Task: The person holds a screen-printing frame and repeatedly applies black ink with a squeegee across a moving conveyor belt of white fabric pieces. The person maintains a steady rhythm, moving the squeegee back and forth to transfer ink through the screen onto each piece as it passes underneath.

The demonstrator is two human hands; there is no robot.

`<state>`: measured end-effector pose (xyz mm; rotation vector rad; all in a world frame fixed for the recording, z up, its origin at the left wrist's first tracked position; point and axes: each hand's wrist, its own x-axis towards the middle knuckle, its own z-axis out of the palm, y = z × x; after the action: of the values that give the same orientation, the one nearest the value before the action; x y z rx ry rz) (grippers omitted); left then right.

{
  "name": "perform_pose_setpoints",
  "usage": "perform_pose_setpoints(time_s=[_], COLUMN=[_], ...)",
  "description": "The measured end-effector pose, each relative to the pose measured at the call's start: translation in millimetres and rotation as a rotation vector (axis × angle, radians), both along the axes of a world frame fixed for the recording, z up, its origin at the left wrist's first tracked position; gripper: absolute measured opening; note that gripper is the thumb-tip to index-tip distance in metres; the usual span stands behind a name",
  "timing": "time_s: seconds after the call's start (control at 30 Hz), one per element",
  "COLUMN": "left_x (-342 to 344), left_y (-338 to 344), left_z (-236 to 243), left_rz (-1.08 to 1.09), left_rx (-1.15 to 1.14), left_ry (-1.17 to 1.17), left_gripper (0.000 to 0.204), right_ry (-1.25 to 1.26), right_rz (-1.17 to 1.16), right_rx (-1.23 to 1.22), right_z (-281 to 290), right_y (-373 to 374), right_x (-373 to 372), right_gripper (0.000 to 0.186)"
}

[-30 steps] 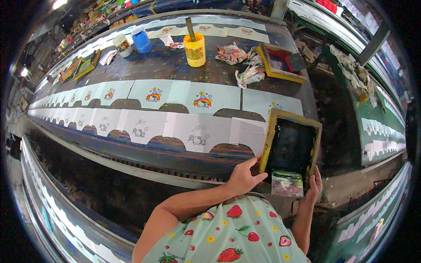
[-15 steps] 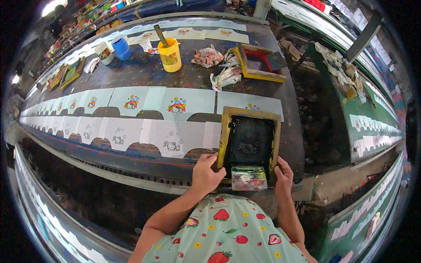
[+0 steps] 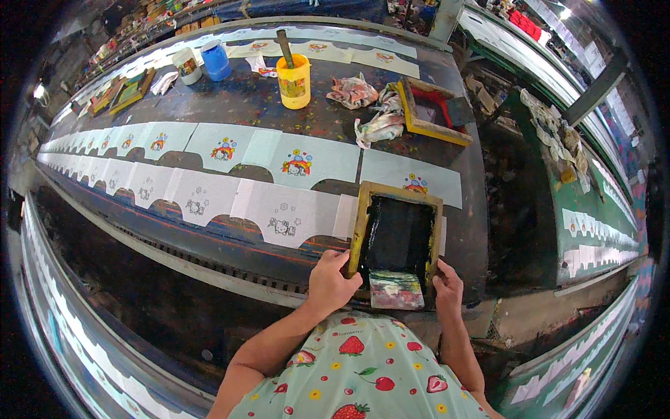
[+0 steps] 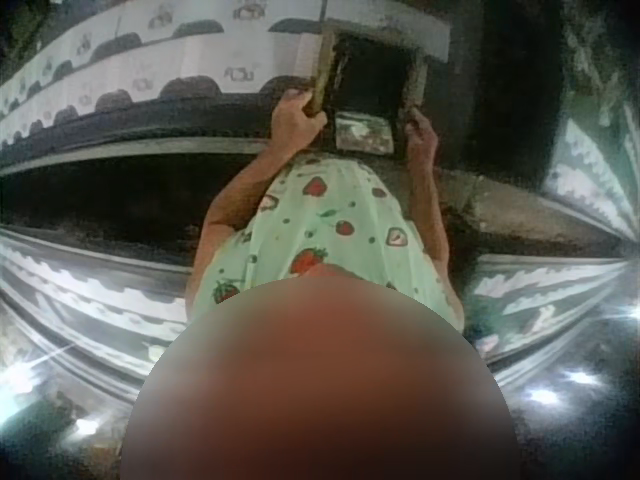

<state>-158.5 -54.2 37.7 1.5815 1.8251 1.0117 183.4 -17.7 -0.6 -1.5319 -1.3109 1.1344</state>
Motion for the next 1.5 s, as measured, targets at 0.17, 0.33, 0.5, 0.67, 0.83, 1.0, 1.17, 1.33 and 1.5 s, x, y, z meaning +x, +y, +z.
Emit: perform_pose_setpoints(time_s=[0.17,0.33,0.5,0.67,0.83,1.0,1.17,1.33,1.5], left_x=[-2.2,-3.5,-6.8,-14.5,-26.9,-30.9,-31.7,-28.1,-26.8], left_y=[2.3,3.7,4.8,15.0,38.5,43.8,50.3,51.1,50.5], left_z=[-6.6,-16.8,-12.2,14.9,29.9,33.6,37.7,40.3,42.9], left_rz=[-0.011,0.001,-0.046,-0.208,-0.454,-0.563,-0.594,-0.594,-0.570], left_rx=[-0.023,-0.018,-0.003,0.217,0.294,0.149,0.099,0.080,0.081], left_ry=[-0.015,-0.015,0.019,0.322,0.691,0.744,0.723,0.722,0.706], left_gripper=[0.059,0.059,0.073,0.068,0.054,0.051,0.046,0.040,0.036], right_ry=[-0.287,-0.436,-0.816,-0.781,-0.793,-0.699,-0.646,-0.734,-0.824], right_rz=[0.073,0.603,0.817,0.754,0.786,0.929,0.807,0.704,0.696], right_rx=[0.121,0.512,0.481,0.496,0.449,0.339,0.437,0.513,0.487], right_z=[29.2,86.4,120.8,126.3,125.1,134.3,122.9,108.1,110.8], right_y=[-1.9,-24.1,-25.7,-8.8,2.2,39.9,97.7,155.1,167.4], right_x=[-11.8,-34.5,-59.8,-66.2,-71.6,-58.2,-69.9,-81.6,-83.6], right_gripper=[0.050,0.056,0.059,0.053,0.046,0.040,0.041,0.042,0.044])
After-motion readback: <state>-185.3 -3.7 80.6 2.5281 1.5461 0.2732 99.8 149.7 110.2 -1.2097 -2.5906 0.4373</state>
